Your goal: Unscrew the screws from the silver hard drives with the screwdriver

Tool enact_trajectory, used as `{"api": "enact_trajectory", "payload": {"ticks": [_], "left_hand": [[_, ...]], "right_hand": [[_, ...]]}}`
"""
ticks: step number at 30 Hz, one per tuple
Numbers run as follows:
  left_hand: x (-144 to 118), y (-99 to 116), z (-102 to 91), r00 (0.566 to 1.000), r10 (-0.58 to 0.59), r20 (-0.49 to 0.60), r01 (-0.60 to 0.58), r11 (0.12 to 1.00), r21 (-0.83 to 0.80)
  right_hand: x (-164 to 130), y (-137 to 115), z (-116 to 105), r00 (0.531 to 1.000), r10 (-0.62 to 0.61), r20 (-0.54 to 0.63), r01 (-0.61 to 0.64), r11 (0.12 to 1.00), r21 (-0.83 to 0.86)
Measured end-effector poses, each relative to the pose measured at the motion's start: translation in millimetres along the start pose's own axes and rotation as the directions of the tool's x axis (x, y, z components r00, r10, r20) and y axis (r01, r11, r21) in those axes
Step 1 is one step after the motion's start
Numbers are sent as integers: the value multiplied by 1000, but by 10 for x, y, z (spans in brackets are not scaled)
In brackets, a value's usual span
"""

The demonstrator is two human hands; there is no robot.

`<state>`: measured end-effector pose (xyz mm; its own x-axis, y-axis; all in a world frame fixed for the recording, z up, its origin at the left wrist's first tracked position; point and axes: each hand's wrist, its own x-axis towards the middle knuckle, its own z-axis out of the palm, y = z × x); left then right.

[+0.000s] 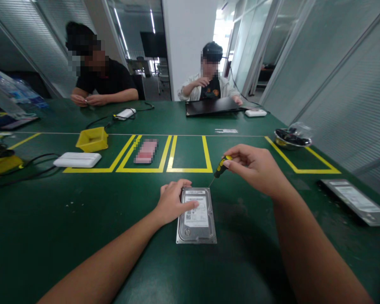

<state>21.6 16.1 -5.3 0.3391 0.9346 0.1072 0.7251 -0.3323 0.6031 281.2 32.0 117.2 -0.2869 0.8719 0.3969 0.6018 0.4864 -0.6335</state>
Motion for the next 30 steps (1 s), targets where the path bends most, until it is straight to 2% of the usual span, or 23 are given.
{"api": "enact_trajectory", "payload": {"ticks": [30], "left_hand": [[3,-19,18,1000,6,-8,-6,1000,5]], "right_hand": [[-5,-12,-21,1000,3,12,-3,1000,-20]]}}
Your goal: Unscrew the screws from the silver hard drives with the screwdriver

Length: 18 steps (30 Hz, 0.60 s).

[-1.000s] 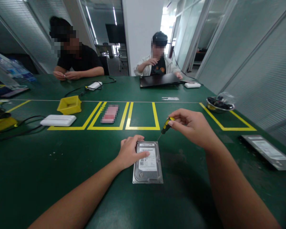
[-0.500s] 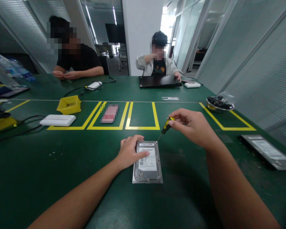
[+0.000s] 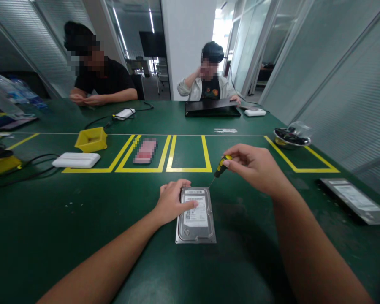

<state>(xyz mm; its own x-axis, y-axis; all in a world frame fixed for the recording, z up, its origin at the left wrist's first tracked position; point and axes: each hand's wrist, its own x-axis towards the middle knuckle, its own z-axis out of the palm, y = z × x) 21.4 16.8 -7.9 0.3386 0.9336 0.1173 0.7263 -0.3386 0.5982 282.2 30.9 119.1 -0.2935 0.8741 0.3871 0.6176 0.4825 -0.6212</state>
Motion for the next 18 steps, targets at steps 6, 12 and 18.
{"api": "enact_trajectory", "payload": {"ticks": [6,12,18], "left_hand": [[-1,3,-5,1000,0,3,0,1000,-8],[1,10,-6,1000,-6,5,6,1000,-1],[4,14,-12,1000,-7,10,7,1000,1]], "right_hand": [[6,-21,-7,1000,-15,20,15,1000,-22],[6,-31,-4,997,-47,59,49,998,-30],[11,-25,-3,993,-100,62,104,991,-81]]}}
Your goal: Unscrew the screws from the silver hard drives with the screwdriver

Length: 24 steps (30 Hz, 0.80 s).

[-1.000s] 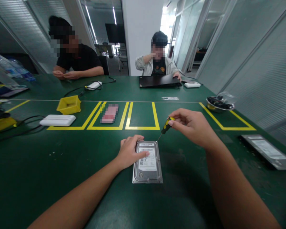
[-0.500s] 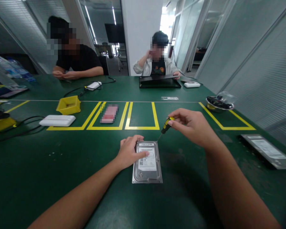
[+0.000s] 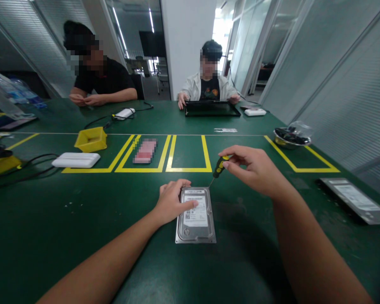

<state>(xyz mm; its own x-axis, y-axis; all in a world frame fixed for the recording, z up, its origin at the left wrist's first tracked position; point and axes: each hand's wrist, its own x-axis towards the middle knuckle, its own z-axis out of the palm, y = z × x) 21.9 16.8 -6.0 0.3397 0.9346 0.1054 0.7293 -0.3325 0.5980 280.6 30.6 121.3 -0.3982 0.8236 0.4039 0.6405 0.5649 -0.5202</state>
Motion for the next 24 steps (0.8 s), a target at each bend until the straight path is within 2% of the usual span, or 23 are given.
{"api": "enact_trajectory", "payload": {"ticks": [9,19,24], "left_hand": [[-2,5,0,1000,2,-4,-2,1000,6],[-4,7,0,1000,6,1,-6,1000,1],[-4,13,-2,1000,5,-1,-5,1000,-1]], "right_hand": [[3,-27,-2,998,-64,5,65,997,-38],[31,-55,81,997,-26,-69,23,999,-48],[27,-69,71,999,-13,-52,11,999,-42]]}}
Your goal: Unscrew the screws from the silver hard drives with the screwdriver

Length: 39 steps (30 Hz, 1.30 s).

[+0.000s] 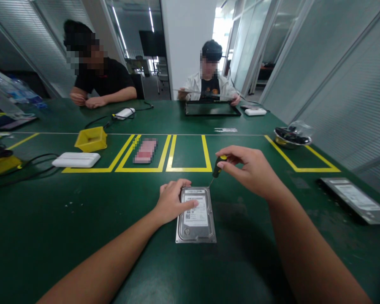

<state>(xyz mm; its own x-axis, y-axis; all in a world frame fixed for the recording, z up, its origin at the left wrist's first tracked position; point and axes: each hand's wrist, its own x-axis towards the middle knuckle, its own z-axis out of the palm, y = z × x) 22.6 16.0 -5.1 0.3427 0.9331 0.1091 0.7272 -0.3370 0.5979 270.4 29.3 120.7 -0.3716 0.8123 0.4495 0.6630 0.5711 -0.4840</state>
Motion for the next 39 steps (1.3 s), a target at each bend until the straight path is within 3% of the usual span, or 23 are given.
{"api": "enact_trajectory", "payload": {"ticks": [19,34,39], "left_hand": [[1,7,-4,1000,2,-1,-2,1000,13],[3,8,-5,1000,-2,5,2,1000,10],[2,0,-3,1000,3,-1,-3,1000,10]], "right_hand": [[14,0,14,996,-86,14,85,994,66],[3,-10,22,1000,-30,-3,30,999,35],[9,4,43,997,-77,-13,77,996,37]]}}
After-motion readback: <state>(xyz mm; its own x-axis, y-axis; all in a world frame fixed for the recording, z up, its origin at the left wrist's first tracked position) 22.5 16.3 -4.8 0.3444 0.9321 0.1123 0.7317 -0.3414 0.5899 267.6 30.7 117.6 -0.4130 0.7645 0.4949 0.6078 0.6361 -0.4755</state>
